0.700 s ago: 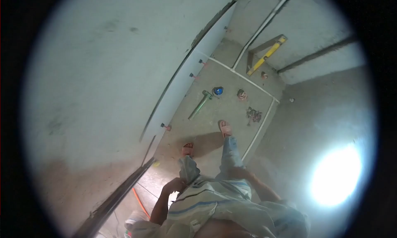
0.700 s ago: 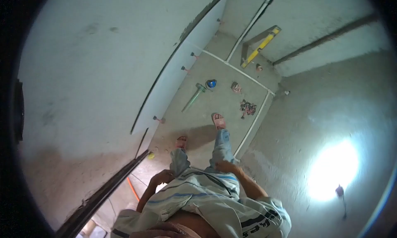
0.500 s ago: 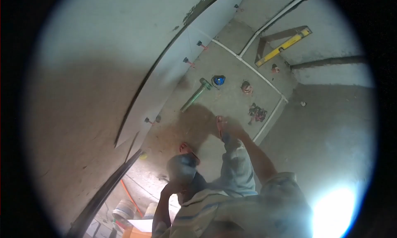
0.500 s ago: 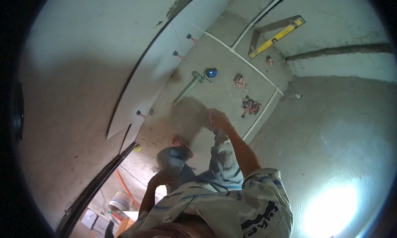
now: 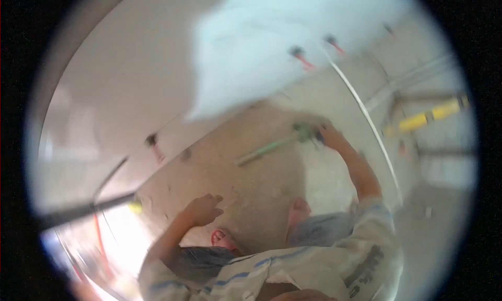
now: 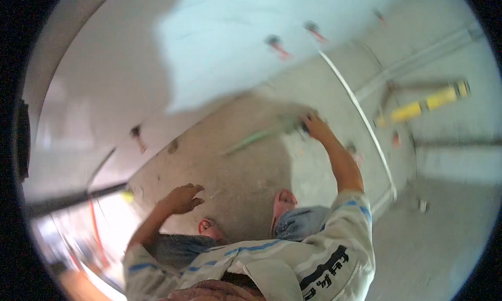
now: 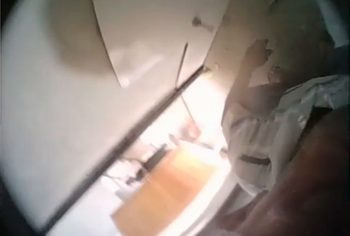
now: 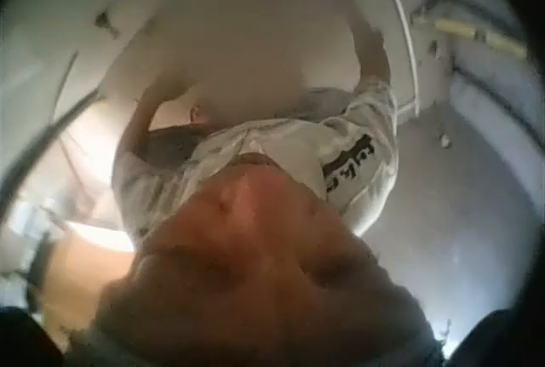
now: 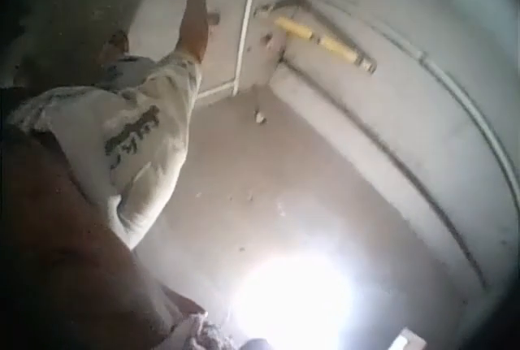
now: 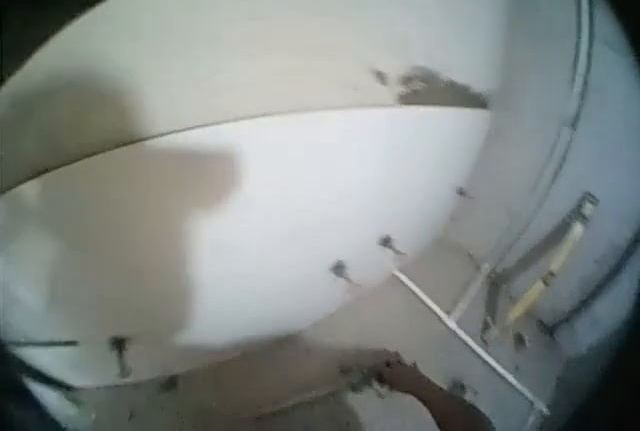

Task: Prepping a wall for tiling by chiseling mortar and measuring dimensions.

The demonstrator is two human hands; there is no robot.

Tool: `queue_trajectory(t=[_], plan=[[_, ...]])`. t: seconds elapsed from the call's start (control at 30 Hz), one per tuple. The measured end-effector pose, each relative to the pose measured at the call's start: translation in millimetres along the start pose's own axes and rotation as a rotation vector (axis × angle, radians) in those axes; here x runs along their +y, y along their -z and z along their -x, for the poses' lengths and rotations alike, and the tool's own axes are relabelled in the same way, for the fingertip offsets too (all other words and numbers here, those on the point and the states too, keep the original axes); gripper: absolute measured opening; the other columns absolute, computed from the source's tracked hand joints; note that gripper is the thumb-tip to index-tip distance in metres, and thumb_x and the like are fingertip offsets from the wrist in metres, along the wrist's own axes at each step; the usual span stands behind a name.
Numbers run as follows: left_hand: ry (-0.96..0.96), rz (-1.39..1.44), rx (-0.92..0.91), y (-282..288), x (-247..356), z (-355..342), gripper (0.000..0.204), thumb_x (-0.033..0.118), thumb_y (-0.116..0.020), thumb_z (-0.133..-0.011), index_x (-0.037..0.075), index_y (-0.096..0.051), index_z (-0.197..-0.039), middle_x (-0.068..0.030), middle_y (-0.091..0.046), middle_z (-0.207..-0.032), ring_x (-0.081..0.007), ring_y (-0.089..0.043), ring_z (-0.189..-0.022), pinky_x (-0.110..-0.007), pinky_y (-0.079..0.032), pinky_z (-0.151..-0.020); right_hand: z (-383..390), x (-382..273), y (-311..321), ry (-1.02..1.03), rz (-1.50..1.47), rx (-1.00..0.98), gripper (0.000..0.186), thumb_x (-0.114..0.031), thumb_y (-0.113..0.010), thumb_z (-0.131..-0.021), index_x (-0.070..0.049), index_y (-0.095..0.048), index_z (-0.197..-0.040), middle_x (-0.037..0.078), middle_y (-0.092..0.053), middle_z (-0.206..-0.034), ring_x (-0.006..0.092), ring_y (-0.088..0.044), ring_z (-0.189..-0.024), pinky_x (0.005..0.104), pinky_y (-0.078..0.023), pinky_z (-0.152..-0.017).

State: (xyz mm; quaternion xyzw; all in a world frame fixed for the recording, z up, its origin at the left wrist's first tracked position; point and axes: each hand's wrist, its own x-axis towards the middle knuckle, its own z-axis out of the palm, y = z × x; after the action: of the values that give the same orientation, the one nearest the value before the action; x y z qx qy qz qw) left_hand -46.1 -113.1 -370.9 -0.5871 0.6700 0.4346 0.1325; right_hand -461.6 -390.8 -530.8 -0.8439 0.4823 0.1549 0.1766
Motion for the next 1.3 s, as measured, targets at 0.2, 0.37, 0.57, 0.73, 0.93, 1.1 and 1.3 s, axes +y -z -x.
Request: queue_trajectory(t=[0.2,0.37,0.57,0.73,0.93,1.1,1.3], plan=[[0.105,0.094,0.46,30.9,26.1,40.0,0.043,0.03,-0.058,-0.088,0.003,-0.049,-0.12,-0.0223,-0.058,-0.099,-0.0386,-0.059,-0.094,-0.047,-0.046,-0.08,39.6,23.6,-50.0,0.068,-0.551,0.246,0.073,-0.02,-0.072,-0.07,-0.011,-0.041,-0.136,0.022,-0.047,-0.134,0.0386,-0.042,-0.125,0.0486,-0.036,-0.101],[0.05,0.174,0.384,21.1,22.1,87.5,0.037,0.027,-0.057,-0.089,0.005,-0.051,-0.119,-0.0217,-0.059,-0.104,-0.0393,-0.058,-0.091,-0.044,-0.048,-0.074,75.3,-10.6,-7.1,-0.279,-1.183,0.111,0.067,-0.027,-0.069,-0.074,-0.012,-0.043,-0.134,0.013,-0.054,-0.125,0.0322,-0.056,-0.108,0.0419,-0.049,-0.085],[-0.397,0.228,0.941,46.6,66.8,23.2,0.039,0.036,-0.061,-0.087,0.002,-0.059,-0.107,-0.0158,-0.063,-0.088,-0.0321,-0.061,-0.076,-0.041,-0.048,-0.069,108.5,-171.4,153.3,0.23,-1.846,-0.235,0.065,-0.011,-0.065,-0.074,-0.01,-0.039,-0.134,0.007,-0.05,-0.119,0.0252,-0.054,-0.109,0.0394,-0.05,-0.091],[-0.319,1.471,0.903,107.9,135.4,84.1,0.045,0.039,-0.067,-0.084,-0.003,-0.059,-0.098,-0.01,-0.062,-0.077,-0.0168,-0.061,-0.071,-0.032,-0.049,-0.06,131.2,-253.9,242.4,0.68,-1.722,-0.307,0.068,-0.002,-0.071,-0.07,-0.012,-0.04,-0.129,0.007,-0.045,-0.122,0.0203,-0.049,-0.112,0.0351,-0.047,-0.089],[-0.34,0.961,1.403,125.9,94.4,136.7,0.041,0.024,-0.074,-0.076,-0.002,-0.057,-0.102,-0.007,-0.059,-0.074,-0.011,-0.058,-0.066,-0.026,-0.049,-0.061,175.0,-329.5,238.9,0.522,-1.47,0.233,0.071,-0.018,-0.08,-0.073,-0.014,-0.037,-0.129,0.007,-0.039,-0.128,0.0203,-0.045,-0.114,0.0323,-0.044,-0.085],[-0.237,0.611,1.358,86.9,70.6,130.8,0.037,0.017,-0.076,-0.067,0.0,-0.051,-0.089,-0.0107,-0.058,-0.075,-0.0144,-0.058,-0.069,-0.03,-0.048,-0.061,185.6,-339.5,205.8,0.735,-0.717,0.68,0.079,-0.021,-0.083,-0.07,-0.009,-0.034,-0.131,0.011,-0.04,-0.125,0.0232,-0.043,-0.116,0.0359,-0.041,-0.088],[-0.386,0.92,1.16,18.4,49.0,91.7,0.04,0.02,-0.079,-0.068,0.001,-0.05,-0.089,-0.0081,-0.056,-0.075,-0.015,-0.055,-0.07,-0.031,-0.045,-0.061,166.1,-366.5,163.0,0.796,-0.75,0.125,0.079,-0.021,-0.083,-0.068,-0.003,-0.035,-0.128,0.014,-0.051,-0.113,0.0297,-0.054,-0.104,0.0388,-0.045,-0.085]])
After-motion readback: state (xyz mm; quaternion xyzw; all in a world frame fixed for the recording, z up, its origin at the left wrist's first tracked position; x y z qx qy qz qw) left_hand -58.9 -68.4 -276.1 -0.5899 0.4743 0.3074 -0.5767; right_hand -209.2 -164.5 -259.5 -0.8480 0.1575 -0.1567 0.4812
